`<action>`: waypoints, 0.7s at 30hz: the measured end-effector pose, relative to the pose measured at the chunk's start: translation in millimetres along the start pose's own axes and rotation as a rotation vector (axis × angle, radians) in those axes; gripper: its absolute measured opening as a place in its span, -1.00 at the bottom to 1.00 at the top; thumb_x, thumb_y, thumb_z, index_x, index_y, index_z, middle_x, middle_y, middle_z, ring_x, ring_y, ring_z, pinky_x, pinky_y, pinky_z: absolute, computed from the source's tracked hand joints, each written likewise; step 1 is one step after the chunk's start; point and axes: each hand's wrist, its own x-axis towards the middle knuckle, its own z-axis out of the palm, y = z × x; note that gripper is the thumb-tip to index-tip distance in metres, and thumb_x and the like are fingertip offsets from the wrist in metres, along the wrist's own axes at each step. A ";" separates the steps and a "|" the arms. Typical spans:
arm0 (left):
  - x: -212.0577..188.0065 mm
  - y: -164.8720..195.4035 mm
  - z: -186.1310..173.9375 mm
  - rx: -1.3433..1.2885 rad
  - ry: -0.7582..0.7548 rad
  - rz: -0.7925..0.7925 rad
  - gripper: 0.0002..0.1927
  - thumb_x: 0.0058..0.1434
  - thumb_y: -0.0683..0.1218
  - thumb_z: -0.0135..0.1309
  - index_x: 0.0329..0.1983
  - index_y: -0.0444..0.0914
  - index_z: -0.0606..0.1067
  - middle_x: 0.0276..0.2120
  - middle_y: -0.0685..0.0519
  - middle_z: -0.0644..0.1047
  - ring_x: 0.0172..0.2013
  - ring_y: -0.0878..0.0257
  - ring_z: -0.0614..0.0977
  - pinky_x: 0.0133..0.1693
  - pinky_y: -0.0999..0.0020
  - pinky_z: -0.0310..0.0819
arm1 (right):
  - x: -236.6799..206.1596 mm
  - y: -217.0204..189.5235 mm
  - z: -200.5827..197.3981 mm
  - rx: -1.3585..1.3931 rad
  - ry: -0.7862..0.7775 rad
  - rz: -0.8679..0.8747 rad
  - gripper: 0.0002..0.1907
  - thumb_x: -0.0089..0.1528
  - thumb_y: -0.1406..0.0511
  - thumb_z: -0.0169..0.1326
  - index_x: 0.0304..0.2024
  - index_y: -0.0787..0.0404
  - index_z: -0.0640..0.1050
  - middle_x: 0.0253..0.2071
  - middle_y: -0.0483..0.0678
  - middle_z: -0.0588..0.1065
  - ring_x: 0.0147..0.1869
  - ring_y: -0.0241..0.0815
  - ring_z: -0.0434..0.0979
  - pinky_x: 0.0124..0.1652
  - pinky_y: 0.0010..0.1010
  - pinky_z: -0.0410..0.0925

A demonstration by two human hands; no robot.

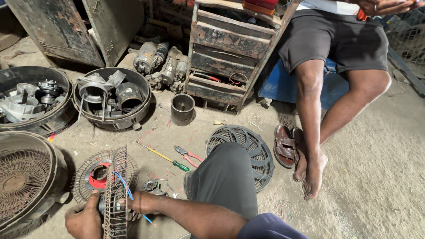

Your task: The person disassembles a ceiling fan motor, removing the cage and motor housing to access the internal components. They manipulate the motor shaft and windings by hand, then reassemble the parts.

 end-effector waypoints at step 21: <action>-2.6 20.1 2.1 -0.053 0.026 0.053 -0.47 0.02 -0.03 0.53 -0.27 -0.59 0.57 -0.33 -0.37 0.61 -0.35 0.00 0.63 -0.18 0.08 0.51 | -24.4 -25.9 -14.3 -0.089 0.023 -0.015 -0.23 0.46 -0.20 -0.16 -0.10 0.41 0.58 -0.33 0.26 0.55 -0.25 0.02 0.51 -0.19 -0.11 0.40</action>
